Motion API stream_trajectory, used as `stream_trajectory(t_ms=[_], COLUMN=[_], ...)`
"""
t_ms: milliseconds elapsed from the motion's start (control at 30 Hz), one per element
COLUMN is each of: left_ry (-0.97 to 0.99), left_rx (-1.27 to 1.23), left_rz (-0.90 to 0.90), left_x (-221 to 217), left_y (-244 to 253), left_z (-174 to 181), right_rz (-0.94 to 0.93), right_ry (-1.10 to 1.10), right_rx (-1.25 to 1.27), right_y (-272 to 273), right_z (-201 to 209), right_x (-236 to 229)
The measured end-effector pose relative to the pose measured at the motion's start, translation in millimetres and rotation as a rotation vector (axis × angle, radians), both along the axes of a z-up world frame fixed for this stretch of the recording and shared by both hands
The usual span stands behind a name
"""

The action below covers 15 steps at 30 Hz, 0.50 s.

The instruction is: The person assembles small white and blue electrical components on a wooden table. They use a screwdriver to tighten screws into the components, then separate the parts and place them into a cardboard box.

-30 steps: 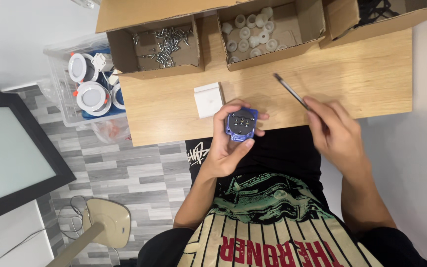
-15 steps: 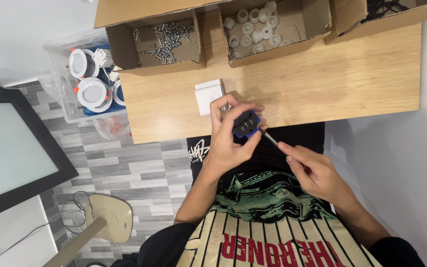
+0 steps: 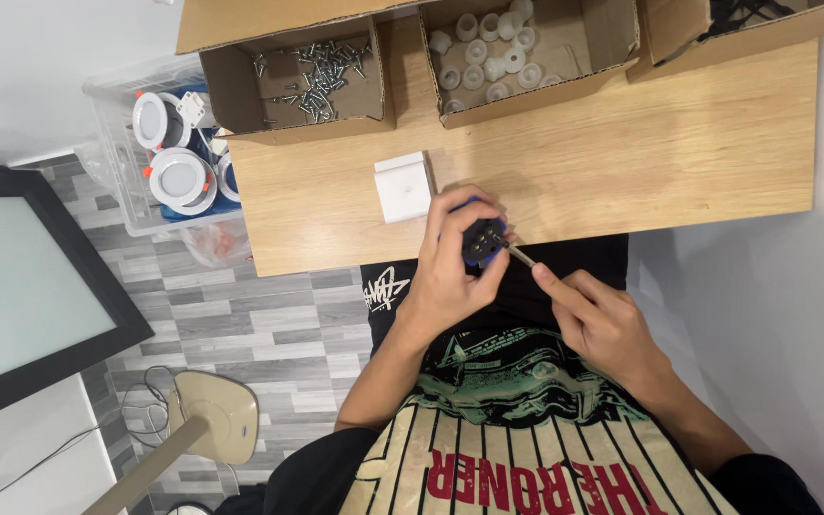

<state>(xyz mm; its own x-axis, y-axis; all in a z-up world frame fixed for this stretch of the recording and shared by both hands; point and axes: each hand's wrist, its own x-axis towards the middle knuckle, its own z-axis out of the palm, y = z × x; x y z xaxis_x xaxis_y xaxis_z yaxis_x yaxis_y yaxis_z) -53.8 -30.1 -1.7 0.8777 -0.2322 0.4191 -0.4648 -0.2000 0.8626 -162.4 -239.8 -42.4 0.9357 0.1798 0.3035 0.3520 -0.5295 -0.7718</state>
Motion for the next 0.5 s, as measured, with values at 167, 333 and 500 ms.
stream_trajectory(t_ms=[167, 333, 500], left_ry=[0.019, 0.04, 0.037], left_rx=[-0.02, -0.034, -0.058], left_rz=[-0.034, -0.066, -0.05], left_x=[3, 5, 6], left_y=[2, 3, 4], left_z=[-3, -2, -2], right_rz=[0.065, 0.051, 0.031], right_ry=[0.355, 0.327, 0.256], right_rx=[0.48, 0.42, 0.327], right_y=[0, -3, 3], right_z=[-4, -1, 7], right_x=[-5, 1, 6])
